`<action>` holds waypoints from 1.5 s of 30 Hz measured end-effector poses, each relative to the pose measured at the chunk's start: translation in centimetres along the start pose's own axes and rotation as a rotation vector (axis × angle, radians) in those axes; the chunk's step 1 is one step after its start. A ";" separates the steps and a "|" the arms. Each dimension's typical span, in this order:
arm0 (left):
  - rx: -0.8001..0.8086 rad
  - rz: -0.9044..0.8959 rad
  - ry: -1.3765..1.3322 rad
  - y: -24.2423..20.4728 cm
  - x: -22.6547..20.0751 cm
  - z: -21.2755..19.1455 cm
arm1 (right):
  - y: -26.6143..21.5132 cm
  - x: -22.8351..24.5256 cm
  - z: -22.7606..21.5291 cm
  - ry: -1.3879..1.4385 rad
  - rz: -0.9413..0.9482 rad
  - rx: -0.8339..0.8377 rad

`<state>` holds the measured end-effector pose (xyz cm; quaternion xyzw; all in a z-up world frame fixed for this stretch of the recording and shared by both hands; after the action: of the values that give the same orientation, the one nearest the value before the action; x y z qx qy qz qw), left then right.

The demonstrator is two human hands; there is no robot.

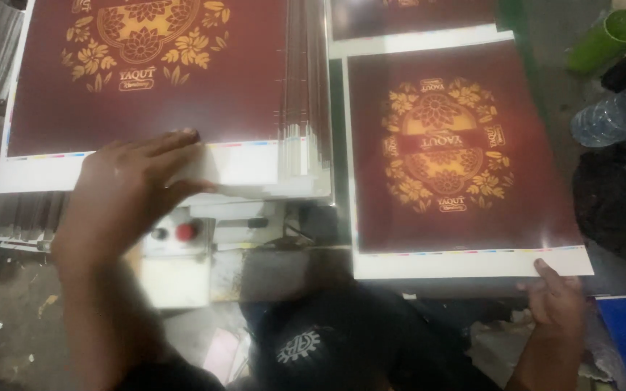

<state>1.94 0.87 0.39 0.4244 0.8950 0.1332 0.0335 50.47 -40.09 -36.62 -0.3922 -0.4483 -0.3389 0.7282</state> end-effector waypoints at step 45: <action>-0.389 0.592 -0.465 0.7 -19.9 1.9 | -8.9 7.1 28.9 0.107 0.256 0.360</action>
<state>15.46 -13.56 -2.27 0.6677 0.6613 0.2041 0.2743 34.38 -19.89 -19.36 -0.2912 -0.4087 -0.1789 0.8463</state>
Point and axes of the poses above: each hand's wrist, its own y-axis towards the middle knuckle, its own z-axis out of the palm, x = y × z, the point moved 4 cm from there along y, towards the middle knuckle, and after that the axes turned 8 degrees about -x, right-handed, at the moved point
